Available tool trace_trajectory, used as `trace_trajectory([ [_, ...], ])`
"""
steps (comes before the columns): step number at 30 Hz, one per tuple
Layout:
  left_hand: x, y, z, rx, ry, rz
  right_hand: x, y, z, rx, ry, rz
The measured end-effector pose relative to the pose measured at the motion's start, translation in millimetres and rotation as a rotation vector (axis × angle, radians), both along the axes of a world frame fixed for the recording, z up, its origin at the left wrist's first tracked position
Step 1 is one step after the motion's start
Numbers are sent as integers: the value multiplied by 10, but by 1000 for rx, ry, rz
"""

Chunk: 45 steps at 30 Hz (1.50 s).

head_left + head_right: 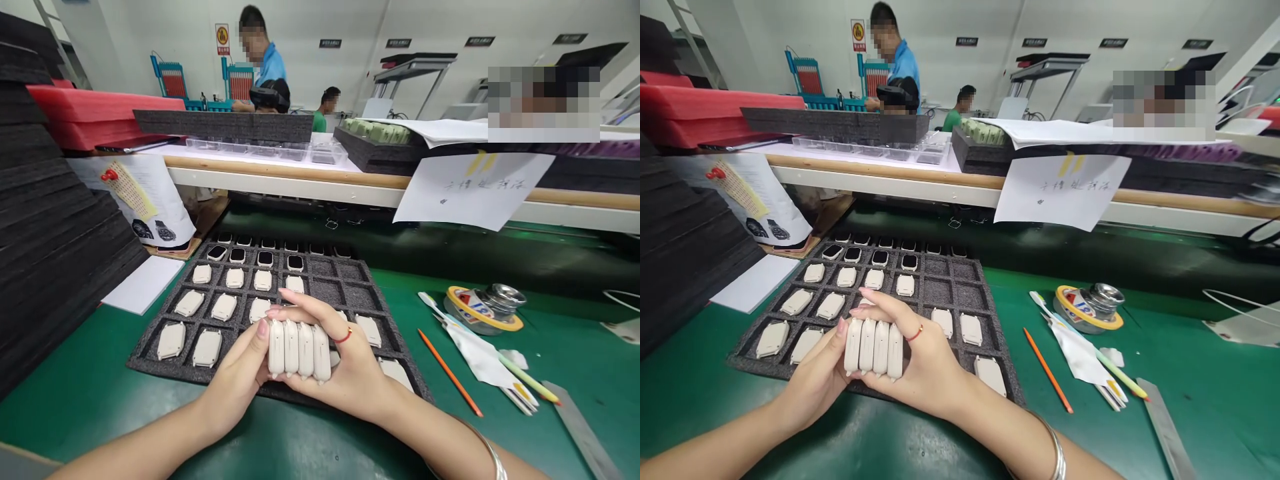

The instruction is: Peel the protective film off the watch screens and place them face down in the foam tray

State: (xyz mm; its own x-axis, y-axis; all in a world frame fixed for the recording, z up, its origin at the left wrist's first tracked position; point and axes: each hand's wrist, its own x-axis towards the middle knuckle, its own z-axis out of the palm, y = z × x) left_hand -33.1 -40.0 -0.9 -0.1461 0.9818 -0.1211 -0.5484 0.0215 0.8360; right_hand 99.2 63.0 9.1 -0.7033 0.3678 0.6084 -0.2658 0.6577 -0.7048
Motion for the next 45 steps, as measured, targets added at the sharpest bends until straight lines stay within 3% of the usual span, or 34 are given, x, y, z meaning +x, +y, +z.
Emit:
trace_trajectory([
  [14, -29, -10, -65, 2, 52, 0, 23, 32, -12, 0, -28, 28],
  [21, -48, 0, 62, 78, 291, -88, 54, 38, -33, 40, -28, 39],
  [28, -29, 65, 184, 63, 312, -186, 69, 52, -58, 42, -38, 49],
  [34, -70, 52, 187, 50, 322, -212, 72, 36, -37, 83, -51, 21],
  [39, -66, 53, 118, 58, 284, -173, 50, 9, -24, 263, -99, 46],
  [42, -51, 36, 103, 55, 363, -119, 65, -10, 0, 370, -111, 67],
  [45, -45, -4, 119, 87, 522, -13, 106, -19, 51, 261, -100, 52],
])
